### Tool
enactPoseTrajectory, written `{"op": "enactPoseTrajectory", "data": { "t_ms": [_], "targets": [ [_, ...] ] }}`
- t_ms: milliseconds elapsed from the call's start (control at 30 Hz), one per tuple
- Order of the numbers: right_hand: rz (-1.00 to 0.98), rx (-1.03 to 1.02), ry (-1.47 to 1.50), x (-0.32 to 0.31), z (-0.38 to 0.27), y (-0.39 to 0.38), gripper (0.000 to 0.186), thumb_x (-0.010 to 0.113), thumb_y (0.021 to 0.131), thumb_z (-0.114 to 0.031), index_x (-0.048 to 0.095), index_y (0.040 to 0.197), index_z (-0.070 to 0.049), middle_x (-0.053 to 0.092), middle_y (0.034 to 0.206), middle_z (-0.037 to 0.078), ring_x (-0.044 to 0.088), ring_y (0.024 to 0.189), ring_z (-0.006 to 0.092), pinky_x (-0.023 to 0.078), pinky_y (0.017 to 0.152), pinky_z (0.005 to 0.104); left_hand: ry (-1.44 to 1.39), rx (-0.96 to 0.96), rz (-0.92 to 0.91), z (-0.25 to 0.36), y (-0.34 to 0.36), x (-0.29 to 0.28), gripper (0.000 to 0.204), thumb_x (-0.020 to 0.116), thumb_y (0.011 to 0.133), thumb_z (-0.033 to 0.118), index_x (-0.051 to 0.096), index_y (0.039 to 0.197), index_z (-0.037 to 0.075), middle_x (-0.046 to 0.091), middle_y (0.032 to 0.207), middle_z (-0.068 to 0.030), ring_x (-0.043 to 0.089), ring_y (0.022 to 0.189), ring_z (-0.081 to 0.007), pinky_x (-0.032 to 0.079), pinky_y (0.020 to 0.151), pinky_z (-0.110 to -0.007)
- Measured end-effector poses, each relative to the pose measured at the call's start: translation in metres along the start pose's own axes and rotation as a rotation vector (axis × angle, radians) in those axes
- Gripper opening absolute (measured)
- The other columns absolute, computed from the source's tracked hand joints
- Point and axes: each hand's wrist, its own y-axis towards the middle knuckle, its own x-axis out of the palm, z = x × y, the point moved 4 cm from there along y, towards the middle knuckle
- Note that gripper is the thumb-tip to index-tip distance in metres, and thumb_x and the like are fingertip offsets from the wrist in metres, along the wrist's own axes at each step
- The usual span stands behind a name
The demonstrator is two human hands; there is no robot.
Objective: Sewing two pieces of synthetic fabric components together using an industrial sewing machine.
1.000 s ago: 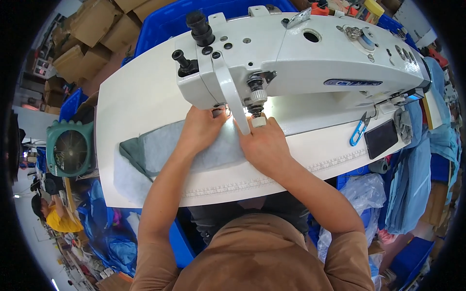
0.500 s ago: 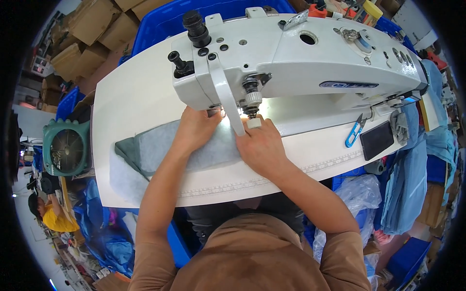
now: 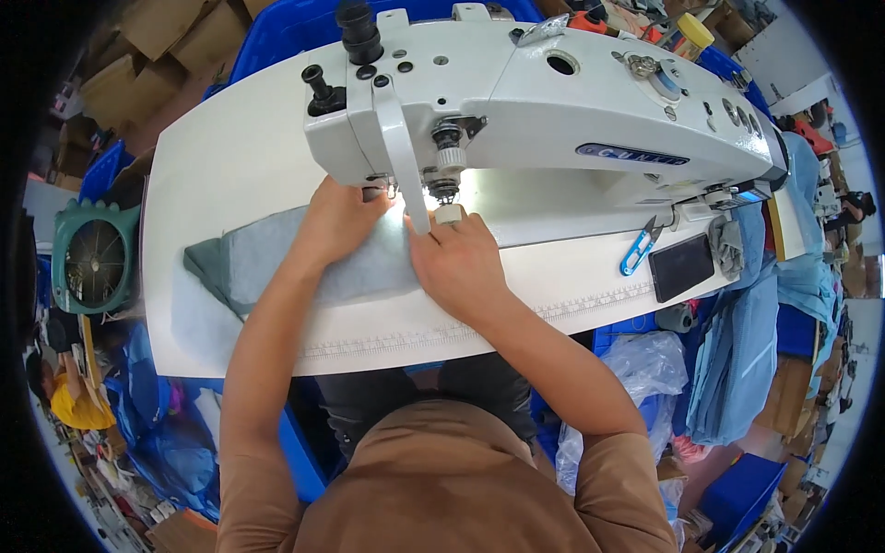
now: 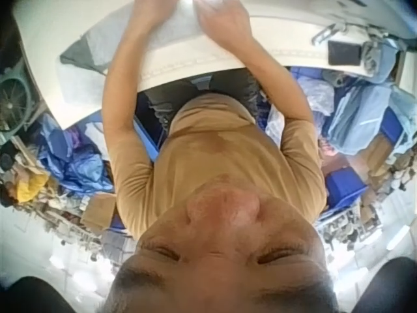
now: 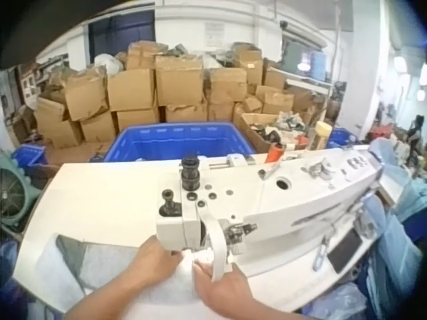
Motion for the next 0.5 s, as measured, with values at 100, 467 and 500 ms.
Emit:
{"op": "enactPoseTrajectory", "data": {
  "t_ms": [100, 467, 500],
  "targets": [
    [0.022, -0.009, -0.018, -0.0008, 0.0001, 0.0002, 0.020, 0.076, 0.092, -0.010, 0.081, 0.111, -0.004, 0.073, 0.088, 0.007, 0.066, 0.079, 0.0260, 0.050, 0.072, 0.0410, 0.022, 0.001, -0.017, 0.0050, 0.0005, -0.0021, 0.025, 0.073, 0.093, 0.019, 0.077, 0.105, -0.002, 0.077, 0.098, -0.0238, 0.074, 0.097, -0.0427, 0.059, 0.087, -0.051],
    [-0.050, 0.042, -0.039, 0.0006, -0.0041, -0.0040, 0.029, 0.077, 0.096, -0.011, 0.079, 0.124, -0.006, 0.077, 0.127, 0.000, 0.072, 0.093, 0.0239, 0.054, 0.077, 0.0394, 0.097, -0.021, -0.039, 0.0011, 0.0026, -0.0052, 0.025, 0.076, 0.095, 0.024, 0.078, 0.106, 0.002, 0.077, 0.098, -0.0214, 0.074, 0.098, -0.0393, 0.059, 0.086, -0.050],
    [-0.064, 0.044, -0.045, 0.0007, -0.0043, -0.0048, 0.029, 0.077, 0.096, -0.011, 0.079, 0.124, -0.006, 0.077, 0.127, -0.001, 0.071, 0.090, 0.0240, 0.054, 0.076, 0.0395, 0.084, -0.009, -0.056, 0.0016, 0.0008, -0.0031, 0.025, 0.076, 0.095, 0.024, 0.078, 0.107, 0.003, 0.077, 0.100, -0.0210, 0.074, 0.100, -0.0393, 0.059, 0.087, -0.050]
  ]
}}
